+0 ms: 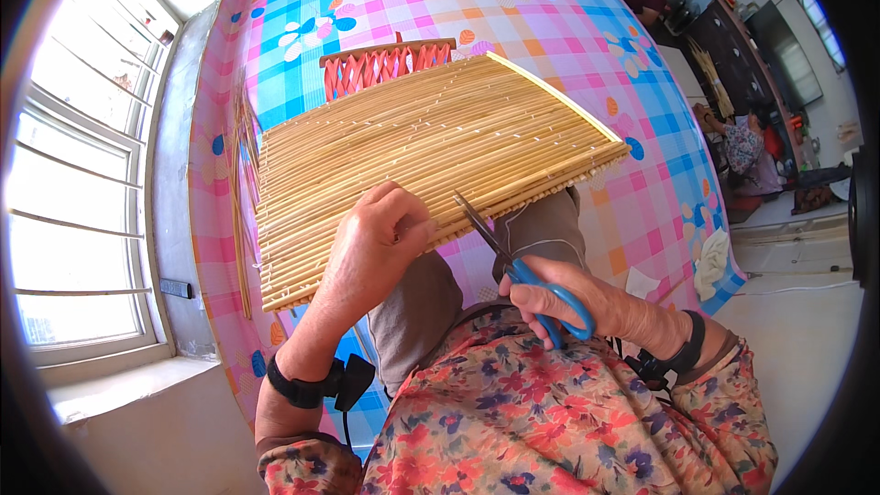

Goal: The person assembles a bamboo mat by inserting sticks into a wooden frame, securing them with string, and trimming the excess string with scissors.

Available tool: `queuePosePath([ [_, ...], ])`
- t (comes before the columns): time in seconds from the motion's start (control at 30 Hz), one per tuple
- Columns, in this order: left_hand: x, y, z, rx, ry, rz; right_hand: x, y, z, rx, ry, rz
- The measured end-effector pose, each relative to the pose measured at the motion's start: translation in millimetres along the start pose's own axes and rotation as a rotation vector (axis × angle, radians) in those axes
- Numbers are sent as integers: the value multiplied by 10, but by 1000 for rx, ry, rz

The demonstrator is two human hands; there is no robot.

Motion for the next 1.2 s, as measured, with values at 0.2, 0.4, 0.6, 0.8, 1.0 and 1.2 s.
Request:
queuePosePath([
  [0.2,-4,0,5,-10,-6,-9,-3,-2,20,-16,-58,9],
  [0.4,-10,-6,1,-33,-4,-12,3,-14,5,-17,-28,17],
  [0.6,-3,-5,13,-20,7,-12,26,-18,-28,-19,71,11],
  [0.8,-12,-6,2,-24,-2,-12,35,-24,-53,15,51,12],
  [1.0,-7,-12,18,-36,-2,-7,32,-14,-82,1,56,15],
  [1.2,-12,-15,12,-30,3,-7,27,-19,-96,15,67,16],
])
Point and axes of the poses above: each hand's wrist, its own y-axis away from the middle knuckle, its own x-axis out of the back of the hand, z = x × y, the point moved 8 cm from there along -y, towards the middle knuckle, and after that the axes turned 6 degrees about y, right-handed, at the moved point
